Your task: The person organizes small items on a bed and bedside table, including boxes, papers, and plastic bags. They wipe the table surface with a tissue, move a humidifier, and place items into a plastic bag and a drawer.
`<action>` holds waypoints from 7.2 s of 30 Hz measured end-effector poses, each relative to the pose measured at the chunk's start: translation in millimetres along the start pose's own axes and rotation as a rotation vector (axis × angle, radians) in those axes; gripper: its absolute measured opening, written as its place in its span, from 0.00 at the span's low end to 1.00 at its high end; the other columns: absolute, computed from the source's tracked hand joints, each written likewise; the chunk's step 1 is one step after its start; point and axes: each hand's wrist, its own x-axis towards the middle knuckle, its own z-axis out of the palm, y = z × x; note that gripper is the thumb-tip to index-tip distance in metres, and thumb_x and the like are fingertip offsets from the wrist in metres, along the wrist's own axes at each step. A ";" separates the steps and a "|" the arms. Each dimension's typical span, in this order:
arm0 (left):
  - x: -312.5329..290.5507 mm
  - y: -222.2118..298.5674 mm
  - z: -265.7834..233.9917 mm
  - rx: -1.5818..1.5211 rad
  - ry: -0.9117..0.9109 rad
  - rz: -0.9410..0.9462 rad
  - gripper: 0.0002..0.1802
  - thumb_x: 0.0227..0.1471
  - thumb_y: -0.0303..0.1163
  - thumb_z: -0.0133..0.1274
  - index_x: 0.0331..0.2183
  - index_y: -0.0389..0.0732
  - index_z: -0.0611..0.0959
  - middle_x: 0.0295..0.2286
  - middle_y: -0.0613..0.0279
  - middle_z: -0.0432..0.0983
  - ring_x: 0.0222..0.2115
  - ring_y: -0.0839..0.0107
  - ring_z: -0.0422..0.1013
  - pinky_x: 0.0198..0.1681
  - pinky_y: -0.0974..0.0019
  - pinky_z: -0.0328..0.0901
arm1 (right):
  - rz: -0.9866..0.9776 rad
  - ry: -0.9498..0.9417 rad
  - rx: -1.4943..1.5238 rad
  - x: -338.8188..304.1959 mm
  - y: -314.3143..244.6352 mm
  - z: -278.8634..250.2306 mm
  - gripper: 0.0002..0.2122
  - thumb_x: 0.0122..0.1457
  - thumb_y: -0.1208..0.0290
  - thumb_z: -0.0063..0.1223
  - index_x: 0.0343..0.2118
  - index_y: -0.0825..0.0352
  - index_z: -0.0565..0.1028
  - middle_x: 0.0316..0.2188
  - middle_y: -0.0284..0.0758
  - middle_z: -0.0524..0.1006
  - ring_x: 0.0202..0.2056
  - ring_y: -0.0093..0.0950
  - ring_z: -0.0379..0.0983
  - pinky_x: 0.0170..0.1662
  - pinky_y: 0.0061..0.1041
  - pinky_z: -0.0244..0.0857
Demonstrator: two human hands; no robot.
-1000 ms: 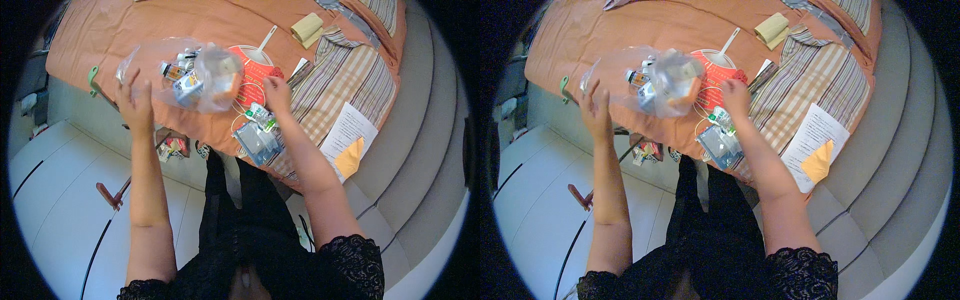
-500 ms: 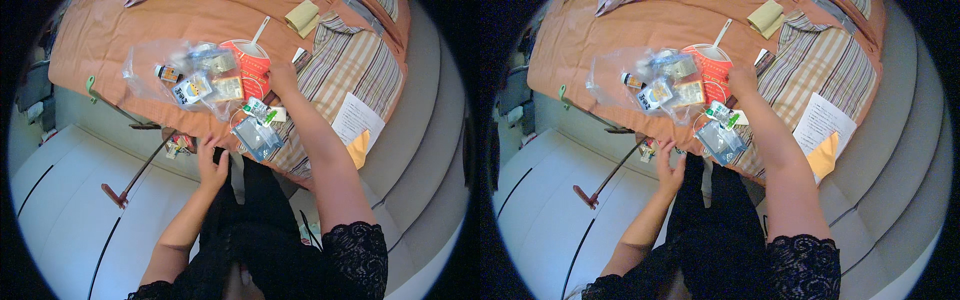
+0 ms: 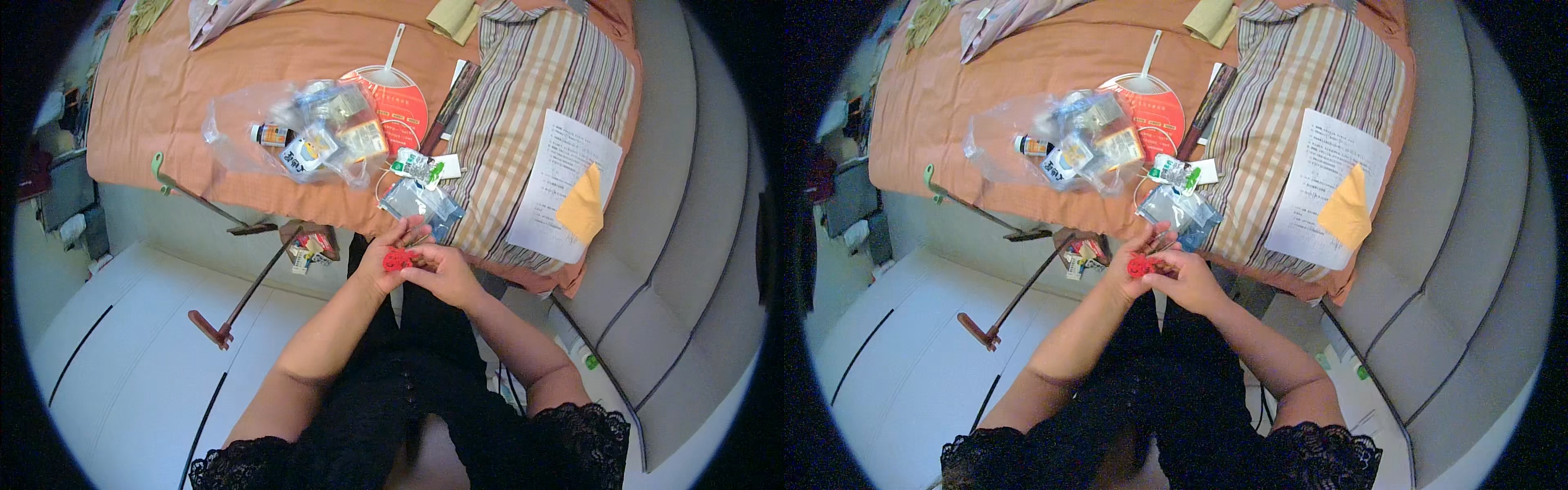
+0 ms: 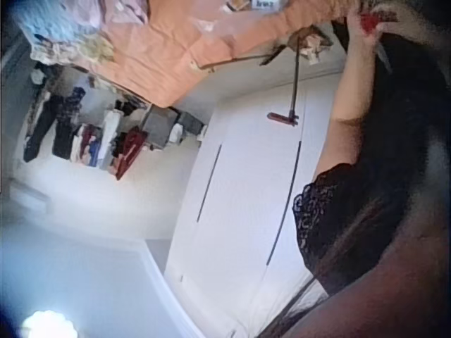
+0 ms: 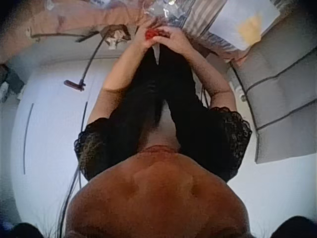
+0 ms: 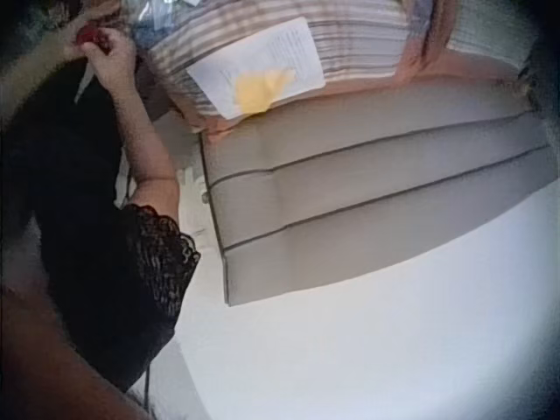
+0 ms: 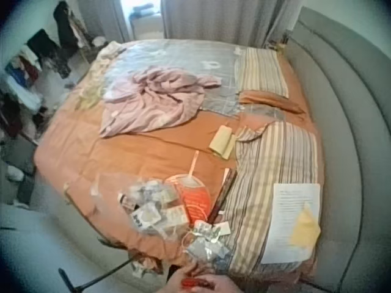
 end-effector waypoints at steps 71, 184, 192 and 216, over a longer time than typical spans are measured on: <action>-56.3 -183.3 24.0 0.966 -0.059 -0.231 0.15 0.49 0.24 0.53 0.42 0.37 0.74 0.37 0.59 0.75 0.39 0.65 0.72 0.45 0.60 0.65 | -0.050 1.288 0.500 -278.9 131.1 -1.2 0.08 0.52 0.68 0.57 0.27 0.69 0.77 0.20 0.27 0.75 0.19 0.16 0.67 0.23 0.15 0.60; 126.6 -230.0 -294.3 1.240 0.415 -0.504 0.20 0.51 0.21 0.46 0.48 0.36 0.69 0.42 0.53 0.69 0.42 0.60 0.68 0.49 0.59 0.64 | 0.539 1.334 0.112 -139.5 651.9 -68.7 0.36 0.46 0.73 0.54 0.59 0.69 0.50 0.58 0.50 0.52 0.59 0.44 0.50 0.57 0.34 0.53; 137.4 -209.6 -302.1 1.224 0.363 -0.462 0.18 0.52 0.22 0.47 0.47 0.36 0.70 0.41 0.54 0.70 0.40 0.62 0.69 0.46 0.61 0.66 | 0.540 1.292 0.197 -84.8 688.6 -40.6 0.37 0.42 0.67 0.57 0.56 0.71 0.55 0.56 0.54 0.56 0.58 0.45 0.52 0.57 0.34 0.51; 135.6 -292.5 -349.7 2.085 -0.248 -0.851 0.46 0.51 0.67 0.31 0.58 0.40 0.55 0.54 0.56 0.59 0.54 0.62 0.57 0.56 0.56 0.49 | -0.384 1.391 1.866 -135.7 625.3 15.0 0.09 0.53 0.69 0.55 0.35 0.66 0.72 0.31 0.34 0.75 0.34 0.27 0.72 0.34 0.24 0.67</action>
